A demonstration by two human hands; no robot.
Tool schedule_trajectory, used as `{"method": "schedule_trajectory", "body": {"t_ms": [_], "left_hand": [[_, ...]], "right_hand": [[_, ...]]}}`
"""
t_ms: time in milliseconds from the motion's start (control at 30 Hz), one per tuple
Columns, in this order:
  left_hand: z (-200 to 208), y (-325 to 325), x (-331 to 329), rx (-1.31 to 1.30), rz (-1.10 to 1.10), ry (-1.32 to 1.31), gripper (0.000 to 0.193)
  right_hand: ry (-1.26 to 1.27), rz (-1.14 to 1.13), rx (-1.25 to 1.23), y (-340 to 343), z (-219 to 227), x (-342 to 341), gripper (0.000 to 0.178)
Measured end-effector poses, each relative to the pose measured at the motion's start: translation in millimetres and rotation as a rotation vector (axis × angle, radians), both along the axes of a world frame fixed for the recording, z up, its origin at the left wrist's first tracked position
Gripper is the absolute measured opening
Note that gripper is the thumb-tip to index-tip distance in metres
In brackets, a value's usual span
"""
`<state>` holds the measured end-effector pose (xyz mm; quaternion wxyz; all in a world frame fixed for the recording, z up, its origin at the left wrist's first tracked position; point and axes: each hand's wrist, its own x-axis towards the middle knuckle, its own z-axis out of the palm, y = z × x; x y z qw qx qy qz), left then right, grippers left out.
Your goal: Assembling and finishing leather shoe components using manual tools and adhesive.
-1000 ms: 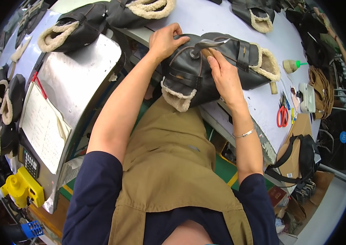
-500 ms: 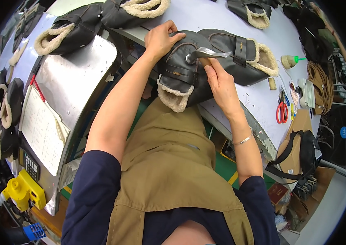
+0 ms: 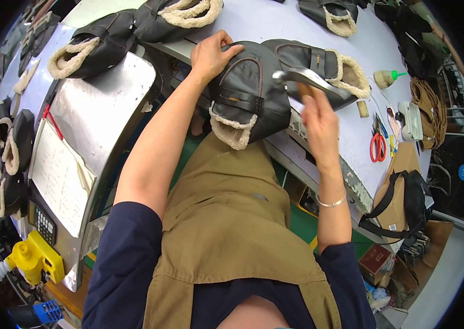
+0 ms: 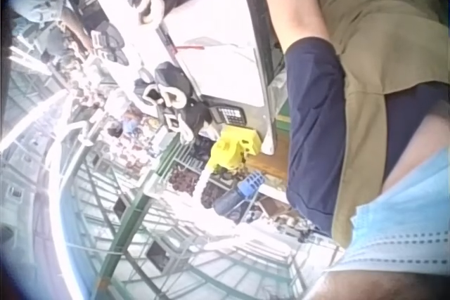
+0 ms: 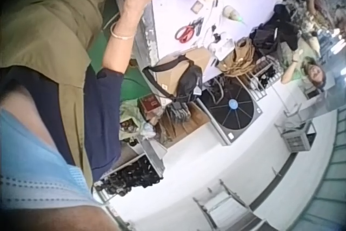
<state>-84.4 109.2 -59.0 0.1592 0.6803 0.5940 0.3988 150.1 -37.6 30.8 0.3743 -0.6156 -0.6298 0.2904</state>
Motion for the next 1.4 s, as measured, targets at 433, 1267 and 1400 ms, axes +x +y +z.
{"method": "schedule_trajectory", "body": {"t_ms": [433, 1267, 1400], "left_hand": [[22, -67, -22, -0.233, 0.006, -0.580, 0.030], [60, -61, -10, -0.879, -0.435, -0.561, 0.036], [48, -66, -12, -0.855, -0.471, -0.701, 0.033]], "right_hand": [[-0.697, -0.362, 0.364, -38, -29, 118, 0.026], [0.334, 0.320, 0.188, 84, -73, -53, 0.031], [0.307, 0.332, 0.174, 86, -75, -52, 0.030]]}}
